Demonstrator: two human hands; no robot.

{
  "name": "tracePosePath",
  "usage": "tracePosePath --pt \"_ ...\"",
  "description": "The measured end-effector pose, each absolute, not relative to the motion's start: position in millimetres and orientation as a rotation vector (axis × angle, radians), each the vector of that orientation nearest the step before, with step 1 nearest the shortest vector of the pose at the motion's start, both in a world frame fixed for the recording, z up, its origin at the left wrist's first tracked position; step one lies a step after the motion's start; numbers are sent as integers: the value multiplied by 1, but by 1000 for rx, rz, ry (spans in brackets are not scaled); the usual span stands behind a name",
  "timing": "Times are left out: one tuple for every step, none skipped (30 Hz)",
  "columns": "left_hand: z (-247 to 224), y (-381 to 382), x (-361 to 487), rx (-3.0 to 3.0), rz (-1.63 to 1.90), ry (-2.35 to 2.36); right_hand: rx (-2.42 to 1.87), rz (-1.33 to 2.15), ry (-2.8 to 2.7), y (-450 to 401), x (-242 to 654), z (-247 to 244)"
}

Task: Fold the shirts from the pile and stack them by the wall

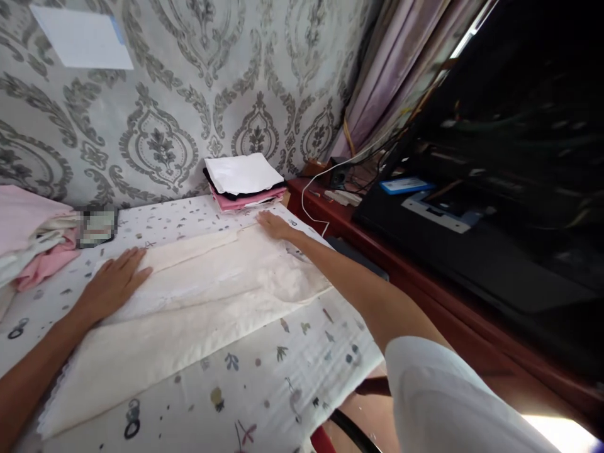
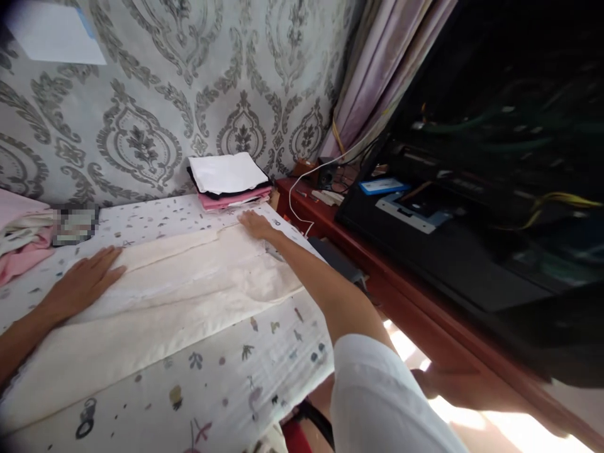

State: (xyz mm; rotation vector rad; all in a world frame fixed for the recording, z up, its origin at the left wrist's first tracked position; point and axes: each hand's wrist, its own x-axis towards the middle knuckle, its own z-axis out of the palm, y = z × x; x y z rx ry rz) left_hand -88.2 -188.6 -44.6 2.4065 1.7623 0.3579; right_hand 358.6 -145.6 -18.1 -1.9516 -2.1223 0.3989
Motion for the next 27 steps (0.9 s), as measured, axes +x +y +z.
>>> tracePosePath --pt "-41 -189 -88 2359 401 1750 -1963 377 -2090 -151 359 -14" --pt "-36 -191 -88 2305 454 1745 -1970 354 -2062 -157 360 -10" --pt "-30 -195 -88 2251 513 1749 -1970 336 -2040 -165 360 -6" --pt "-25 -201 -88 2206 567 1755 -1956 326 -2033 -175 359 -3" --pt "-19 -209 -88 2180 599 1757 -1924 323 -2042 -186 358 0" --pt "-14 -220 -87 2180 607 1751 -1876 323 -2063 -198 355 1" --pt "-11 -233 -85 2206 585 1732 -1794 327 -2107 -212 350 3" --pt "-9 -247 -83 2250 537 1704 -1702 323 -2161 -227 344 3" --pt "-10 -261 -81 2307 473 1667 -1613 321 -2223 -242 335 4" --pt "-12 -275 -79 2369 406 1626 -1524 320 -2288 -258 326 3" --pt "-16 -288 -77 2429 347 1587 -1447 321 -2340 -273 315 3" --pt "-21 -298 -76 2481 301 1555 -1386 327 -2388 -287 304 1" --pt "-26 -306 -76 2521 264 1532 -1332 338 -2437 -299 294 -2" --pt "-31 -312 -76 2549 242 1521 -1287 353 -2488 -309 284 -5" --pt "-36 -316 -76 2563 232 1523 -1256 368 -2534 -317 276 -9" --pt "-38 -318 -77 2564 229 1532 -1237 376 -2572 -323 270 -13" --pt "-40 -319 -77 2557 231 1541 -1232 381 -2599 -326 266 -17" --pt "-39 -320 -77 2542 233 1544 -1239 382 -2612 -328 264 -20" --pt "-36 -321 -76 2519 234 1538 -1254 382 -2611 -329 263 -21" --pt "-32 -322 -76 2487 241 1526 -1274 380 -2599 -329 263 -21" --pt "-27 -322 -76 2445 260 1511 -1290 380 -2584 -328 263 -20" --pt "-21 -321 -77 2394 303 1505 -1295 381 -2574 -328 262 -17" --pt "-15 -318 -79 2338 370 1508 -1289 375 -2566 -328 259 -14" --pt "-8 -312 -82 2281 456 1523 -1270 361 -2561 -329 253 -11" --pt "-2 -304 -86 2225 552 1555 -1237 342 -2557 -331 245 -8" --pt "3 -293 -91 2171 638 1609 -1193 323 -2555 -333 233 -5" --pt "7 -280 -97 2118 696 1685 -1137 306 -2556 -336 219 -2"
